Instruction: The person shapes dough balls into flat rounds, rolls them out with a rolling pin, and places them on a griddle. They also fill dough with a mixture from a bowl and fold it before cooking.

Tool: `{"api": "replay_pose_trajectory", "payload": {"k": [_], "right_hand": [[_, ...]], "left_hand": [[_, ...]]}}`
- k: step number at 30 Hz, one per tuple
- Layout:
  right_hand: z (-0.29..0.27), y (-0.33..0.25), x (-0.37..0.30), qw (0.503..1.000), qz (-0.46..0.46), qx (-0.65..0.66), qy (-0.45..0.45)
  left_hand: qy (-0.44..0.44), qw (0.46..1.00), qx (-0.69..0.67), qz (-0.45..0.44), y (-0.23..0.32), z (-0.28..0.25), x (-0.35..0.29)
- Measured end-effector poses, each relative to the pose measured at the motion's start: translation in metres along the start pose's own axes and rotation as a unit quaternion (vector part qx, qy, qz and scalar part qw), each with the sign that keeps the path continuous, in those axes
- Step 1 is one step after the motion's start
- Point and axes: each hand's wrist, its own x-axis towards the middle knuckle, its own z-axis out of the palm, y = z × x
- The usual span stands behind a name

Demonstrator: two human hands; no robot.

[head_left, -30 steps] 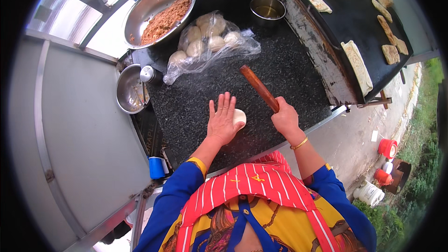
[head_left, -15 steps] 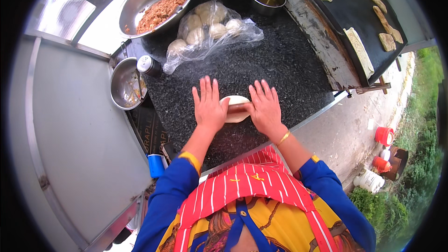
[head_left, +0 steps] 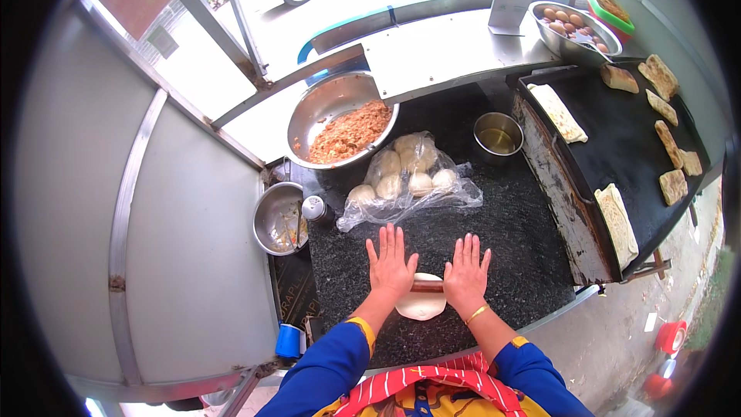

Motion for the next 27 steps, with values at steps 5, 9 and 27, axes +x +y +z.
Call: {"api": "replay_pose_trajectory", "payload": {"k": [5,9,27], "right_hand": [[0.001,0.003,-0.065,0.998,-0.023,0.017,-0.050],[-0.007,0.002,0.003,1.000,0.006,0.003,0.009],[-0.010,-0.098,-0.156,0.955,0.149,0.249,0.058]], "left_hand": [[-0.092,0.995,-0.012,0.020,0.009,-0.007,-0.076],[0.005,1.000,-0.008,0.006,0.008,-0.009,0.002],[-0.053,0.935,-0.108,0.334,-0.039,-0.047,-0.026]]}}
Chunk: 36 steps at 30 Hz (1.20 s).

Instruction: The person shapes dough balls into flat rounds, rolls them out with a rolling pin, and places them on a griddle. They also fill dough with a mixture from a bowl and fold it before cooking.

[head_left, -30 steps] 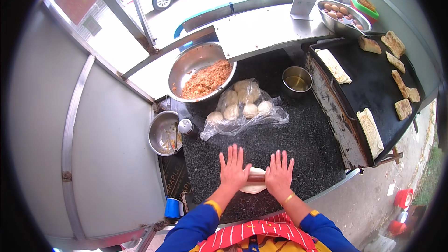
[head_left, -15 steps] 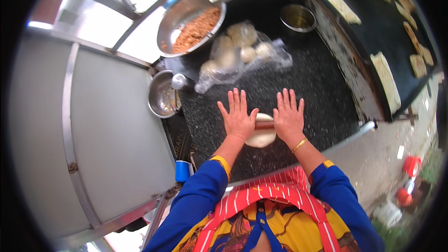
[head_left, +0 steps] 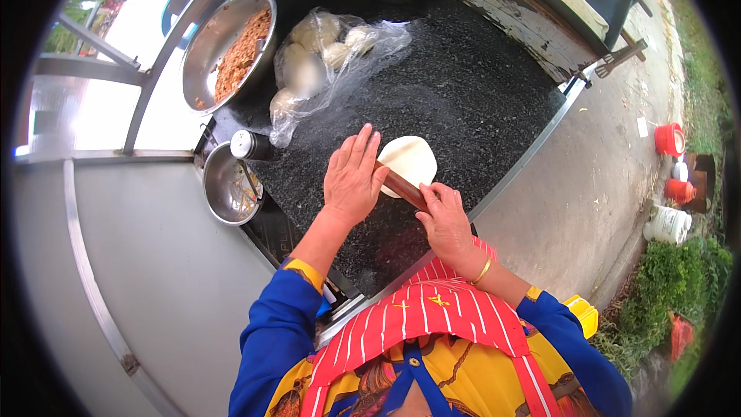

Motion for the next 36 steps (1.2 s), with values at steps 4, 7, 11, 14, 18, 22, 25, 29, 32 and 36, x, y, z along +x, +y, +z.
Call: {"api": "replay_pose_trajectory", "payload": {"k": [4,7,11,14,18,22,25,29,32,36], "right_hand": [[-0.006,0.012,-0.002,0.991,0.006,-0.131,0.021],[-0.023,0.035,0.010,0.988,0.037,-0.149,0.031],[-0.034,0.046,0.006,0.993,-0.004,-0.114,-0.006],[-0.033,0.047,-0.004,0.996,-0.032,-0.076,-0.035],[-0.046,0.059,0.026,0.995,-0.003,-0.094,-0.028],[-0.056,0.067,0.031,0.993,-0.018,-0.106,-0.042],[-0.047,0.069,0.016,0.993,-0.040,-0.096,-0.048],[-0.052,0.079,0.041,0.995,-0.015,-0.097,-0.006],[-0.060,0.089,0.067,0.990,-0.007,-0.138,0.005],[-0.056,0.081,0.058,0.990,-0.045,-0.132,0.021]], "left_hand": [[0.001,0.995,0.060,0.075,0.004,0.055,0.046],[0.029,0.998,0.033,0.045,0.033,0.070,0.098],[-0.040,0.997,0.015,0.065,0.034,0.062,0.088],[-0.092,0.994,0.018,0.061,0.022,0.049,0.048],[-0.029,0.997,0.028,0.063,0.044,0.064,0.120],[-0.046,0.997,0.025,0.058,0.058,0.067,0.142],[-0.106,0.992,0.044,0.057,0.034,0.064,0.085],[-0.049,0.994,0.060,0.083,0.051,0.074,0.144],[0.014,0.998,0.009,0.064,0.063,0.092,0.206],[0.029,0.993,0.045,0.102,0.063,0.068,0.198]]}}
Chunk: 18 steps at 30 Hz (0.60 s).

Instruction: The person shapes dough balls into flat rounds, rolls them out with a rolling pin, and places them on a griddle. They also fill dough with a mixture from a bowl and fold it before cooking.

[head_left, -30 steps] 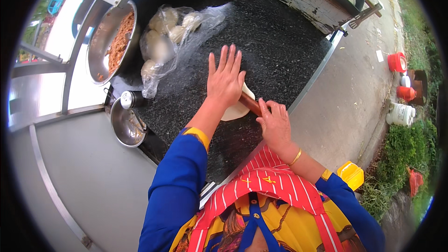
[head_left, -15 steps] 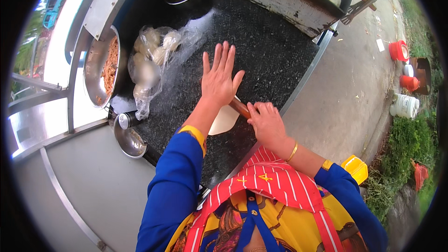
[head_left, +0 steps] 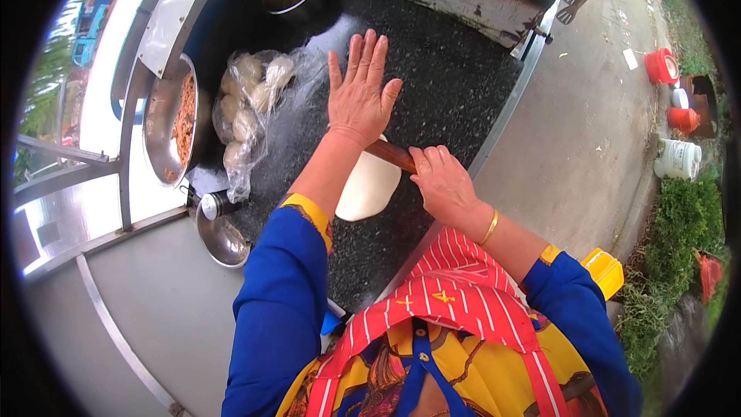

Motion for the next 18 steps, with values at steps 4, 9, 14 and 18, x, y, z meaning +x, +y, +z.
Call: {"api": "replay_pose_trajectory", "payload": {"k": [4,9,14,18], "right_hand": [[0.022,-0.032,-0.036,0.999,-0.017,0.019,-0.026],[0.038,-0.071,-0.064,0.999,-0.026,0.025,-0.027],[0.052,-0.115,-0.080,0.996,-0.037,0.036,-0.070],[0.064,-0.131,-0.090,0.993,-0.066,0.062,-0.082]], "left_hand": [[-0.084,0.996,-0.021,0.014,-0.005,-0.002,-0.078],[-0.148,0.989,0.005,-0.016,-0.006,-0.032,-0.157],[-0.176,0.983,0.003,-0.051,-0.020,-0.053,-0.236],[-0.177,0.980,-0.066,-0.066,-0.036,-0.067,-0.287]]}}
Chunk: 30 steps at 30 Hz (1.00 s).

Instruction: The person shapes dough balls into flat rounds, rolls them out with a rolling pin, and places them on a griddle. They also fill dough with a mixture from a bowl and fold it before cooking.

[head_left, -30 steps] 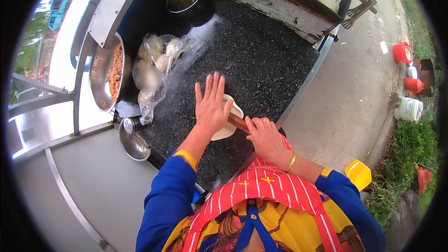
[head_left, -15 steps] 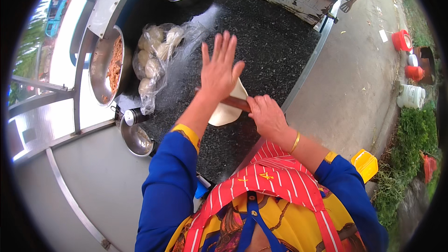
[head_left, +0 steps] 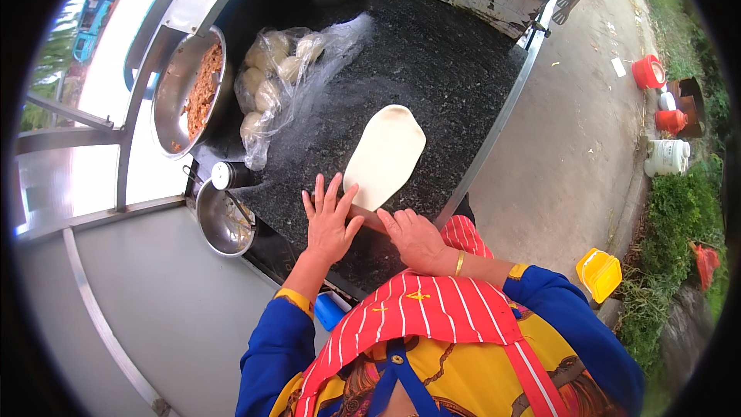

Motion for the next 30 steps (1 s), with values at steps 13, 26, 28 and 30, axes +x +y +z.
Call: {"api": "replay_pose_trajectory", "payload": {"k": [13,26,28,30], "right_hand": [[-0.078,0.085,0.031,0.985,0.131,-0.091,0.061],[-0.100,0.128,0.042,0.994,0.103,-0.018,0.030],[-0.096,0.131,0.033,0.997,0.077,-0.004,0.026],[-0.096,0.132,0.030,0.997,0.069,0.014,0.016]], "left_hand": [[0.168,0.984,0.045,0.035,0.059,-0.003,0.212],[0.169,0.984,-0.016,0.053,0.069,-0.012,0.249],[0.125,0.991,0.010,0.054,0.063,0.006,0.214],[0.089,0.995,0.007,0.053,0.064,0.005,0.187]]}}
